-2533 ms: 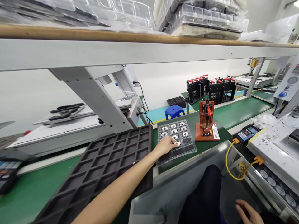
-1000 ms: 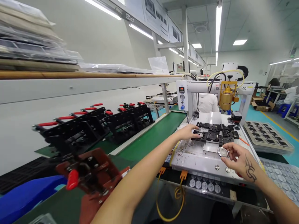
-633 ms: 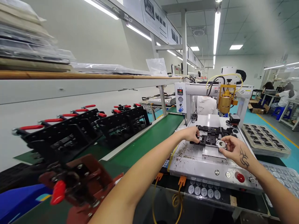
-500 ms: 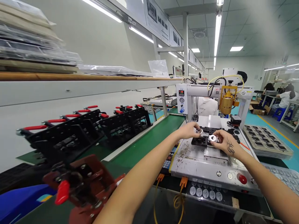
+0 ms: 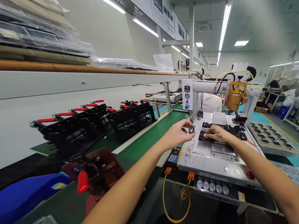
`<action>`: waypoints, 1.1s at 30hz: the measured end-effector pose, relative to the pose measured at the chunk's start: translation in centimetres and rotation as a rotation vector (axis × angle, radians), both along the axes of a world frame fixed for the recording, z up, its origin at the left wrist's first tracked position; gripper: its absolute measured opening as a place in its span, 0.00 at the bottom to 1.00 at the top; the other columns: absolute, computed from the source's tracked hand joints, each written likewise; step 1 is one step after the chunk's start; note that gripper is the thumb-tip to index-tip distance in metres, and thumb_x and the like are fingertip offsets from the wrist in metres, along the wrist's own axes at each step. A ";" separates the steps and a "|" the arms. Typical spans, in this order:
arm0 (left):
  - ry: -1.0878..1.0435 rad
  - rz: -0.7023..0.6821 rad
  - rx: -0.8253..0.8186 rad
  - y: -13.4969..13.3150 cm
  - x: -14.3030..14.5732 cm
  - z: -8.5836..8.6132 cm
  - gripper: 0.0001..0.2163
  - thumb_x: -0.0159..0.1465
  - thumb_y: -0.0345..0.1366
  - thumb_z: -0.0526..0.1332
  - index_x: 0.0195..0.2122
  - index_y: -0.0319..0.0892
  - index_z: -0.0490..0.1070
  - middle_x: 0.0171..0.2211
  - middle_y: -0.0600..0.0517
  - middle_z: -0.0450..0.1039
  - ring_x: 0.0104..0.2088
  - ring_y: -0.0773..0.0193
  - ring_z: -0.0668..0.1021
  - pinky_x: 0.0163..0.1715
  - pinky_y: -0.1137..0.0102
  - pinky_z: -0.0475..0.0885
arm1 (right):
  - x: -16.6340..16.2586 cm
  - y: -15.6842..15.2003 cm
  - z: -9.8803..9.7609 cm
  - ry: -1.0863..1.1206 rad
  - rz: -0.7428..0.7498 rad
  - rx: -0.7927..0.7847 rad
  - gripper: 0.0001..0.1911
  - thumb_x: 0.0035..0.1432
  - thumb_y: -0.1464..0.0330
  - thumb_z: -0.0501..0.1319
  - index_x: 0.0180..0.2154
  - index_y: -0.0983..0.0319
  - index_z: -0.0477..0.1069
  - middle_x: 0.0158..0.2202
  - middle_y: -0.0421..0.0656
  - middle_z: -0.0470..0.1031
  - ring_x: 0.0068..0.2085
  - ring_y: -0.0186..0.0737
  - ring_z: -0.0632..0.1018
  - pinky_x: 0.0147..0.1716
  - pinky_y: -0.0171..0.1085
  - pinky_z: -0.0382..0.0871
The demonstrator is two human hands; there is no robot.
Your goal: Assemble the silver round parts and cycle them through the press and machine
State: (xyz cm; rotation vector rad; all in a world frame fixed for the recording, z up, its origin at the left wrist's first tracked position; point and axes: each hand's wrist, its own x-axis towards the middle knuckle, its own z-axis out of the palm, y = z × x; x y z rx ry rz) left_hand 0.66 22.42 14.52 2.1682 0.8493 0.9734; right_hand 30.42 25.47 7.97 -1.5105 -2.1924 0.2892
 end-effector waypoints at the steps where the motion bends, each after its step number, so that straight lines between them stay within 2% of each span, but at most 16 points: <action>1: -0.025 -0.007 -0.005 -0.5 -0.2 0.0 0.16 0.59 0.40 0.70 0.47 0.44 0.73 0.45 0.47 0.79 0.43 0.57 0.79 0.48 0.59 0.75 | -0.2 0.0 -0.1 -0.001 -0.002 0.022 0.14 0.64 0.58 0.70 0.35 0.61 0.86 0.32 0.44 0.81 0.35 0.45 0.78 0.36 0.38 0.68; 4: -0.127 -0.037 -0.035 -2.3 -0.1 -0.3 0.16 0.60 0.39 0.70 0.47 0.45 0.71 0.43 0.49 0.78 0.41 0.59 0.78 0.46 0.61 0.76 | -0.9 -0.1 0.2 0.007 -0.034 0.106 0.12 0.61 0.58 0.73 0.34 0.60 0.85 0.32 0.46 0.81 0.36 0.47 0.79 0.40 0.40 0.69; 6: -0.185 -0.058 -0.075 -3.7 0.3 -0.7 0.16 0.60 0.39 0.69 0.48 0.45 0.69 0.41 0.50 0.78 0.38 0.61 0.78 0.43 0.64 0.76 | -0.6 -1.1 0.6 0.034 -0.085 0.193 0.11 0.62 0.58 0.73 0.37 0.59 0.86 0.35 0.47 0.81 0.40 0.49 0.79 0.44 0.42 0.70; 8: -0.223 -0.058 -0.108 -5.5 0.5 -1.7 0.17 0.61 0.39 0.69 0.48 0.45 0.68 0.40 0.51 0.78 0.37 0.62 0.79 0.40 0.66 0.76 | 0.8 -3.8 0.6 0.081 -0.176 0.308 0.12 0.68 0.59 0.68 0.45 0.59 0.84 0.41 0.48 0.81 0.46 0.50 0.79 0.49 0.44 0.70; 10: -0.241 -0.022 -0.119 -7.6 0.4 -3.4 0.17 0.61 0.38 0.69 0.49 0.45 0.68 0.40 0.51 0.78 0.38 0.61 0.81 0.42 0.66 0.77 | 3.3 -8.5 -0.1 0.130 -0.315 0.429 0.15 0.73 0.59 0.61 0.51 0.59 0.81 0.44 0.49 0.80 0.48 0.50 0.78 0.51 0.45 0.69; 12: -0.219 0.036 -0.123 -9.4 -0.1 -5.6 0.17 0.61 0.37 0.69 0.50 0.45 0.69 0.40 0.51 0.78 0.40 0.60 0.82 0.44 0.65 0.78 | 6.0 -14.5 -1.9 0.159 -0.486 0.533 0.16 0.75 0.58 0.58 0.50 0.60 0.79 0.43 0.48 0.79 0.45 0.49 0.77 0.48 0.45 0.69; 15: -0.134 0.066 -0.165 -11.2 -0.6 -9.3 0.16 0.62 0.37 0.68 0.51 0.45 0.71 0.40 0.51 0.80 0.40 0.60 0.83 0.45 0.65 0.80 | 9.0 -22.7 -5.9 0.156 -0.694 0.620 0.17 0.72 0.54 0.61 0.43 0.61 0.77 0.36 0.45 0.75 0.39 0.49 0.75 0.43 0.46 0.68; 17: -0.093 0.024 -0.225 -11.8 -0.2 -11.6 0.16 0.62 0.37 0.68 0.50 0.44 0.72 0.40 0.51 0.81 0.40 0.59 0.84 0.45 0.65 0.80 | 10.0 -25.9 -8.7 0.146 -0.758 0.628 0.19 0.68 0.50 0.64 0.38 0.60 0.75 0.33 0.43 0.72 0.36 0.49 0.74 0.41 0.47 0.68; 20: -0.057 -0.085 -0.307 -12.2 1.2 -14.7 0.16 0.61 0.37 0.68 0.50 0.44 0.73 0.41 0.51 0.82 0.41 0.58 0.84 0.45 0.64 0.80 | 10.0 -27.4 -11.6 0.153 -0.810 0.654 0.20 0.66 0.50 0.67 0.37 0.60 0.73 0.33 0.43 0.70 0.36 0.49 0.72 0.41 0.48 0.67; 23: 0.013 -0.206 -0.322 -12.4 3.3 -17.5 0.16 0.61 0.35 0.68 0.51 0.45 0.74 0.45 0.49 0.83 0.45 0.56 0.85 0.50 0.62 0.79 | 7.7 -27.3 -13.3 0.163 -0.734 0.636 0.13 0.70 0.57 0.67 0.41 0.60 0.73 0.36 0.46 0.72 0.39 0.50 0.74 0.43 0.49 0.69; 26: 0.088 -0.351 -0.256 -12.2 6.0 -20.5 0.18 0.58 0.31 0.71 0.50 0.45 0.75 0.57 0.45 0.81 0.59 0.50 0.81 0.62 0.56 0.74 | 3.9 -26.8 -15.1 0.126 -0.437 0.463 0.05 0.73 0.65 0.63 0.43 0.57 0.77 0.38 0.46 0.79 0.40 0.48 0.79 0.42 0.46 0.75; 28: 0.124 -0.403 -0.170 -11.8 7.9 -22.2 0.18 0.56 0.29 0.72 0.48 0.45 0.76 0.62 0.41 0.78 0.66 0.45 0.76 0.67 0.52 0.70 | 1.9 -26.2 -16.5 0.091 -0.274 0.354 0.08 0.74 0.68 0.61 0.45 0.55 0.79 0.41 0.45 0.82 0.43 0.49 0.82 0.45 0.46 0.78; 30: 0.162 -0.418 -0.095 -11.4 9.2 -23.7 0.19 0.55 0.27 0.73 0.48 0.44 0.76 0.65 0.40 0.76 0.69 0.43 0.73 0.70 0.50 0.67 | 0.8 -25.6 -17.9 0.073 -0.221 0.303 0.11 0.75 0.72 0.58 0.48 0.55 0.79 0.44 0.47 0.84 0.47 0.51 0.82 0.49 0.49 0.79; 33: 0.208 -0.438 -0.062 -11.4 9.5 -25.0 0.21 0.56 0.27 0.72 0.51 0.44 0.75 0.68 0.40 0.72 0.71 0.44 0.70 0.74 0.48 0.61 | 0.7 -25.3 -19.3 0.073 -0.225 0.268 0.13 0.76 0.73 0.56 0.50 0.58 0.78 0.43 0.49 0.83 0.47 0.52 0.81 0.49 0.51 0.79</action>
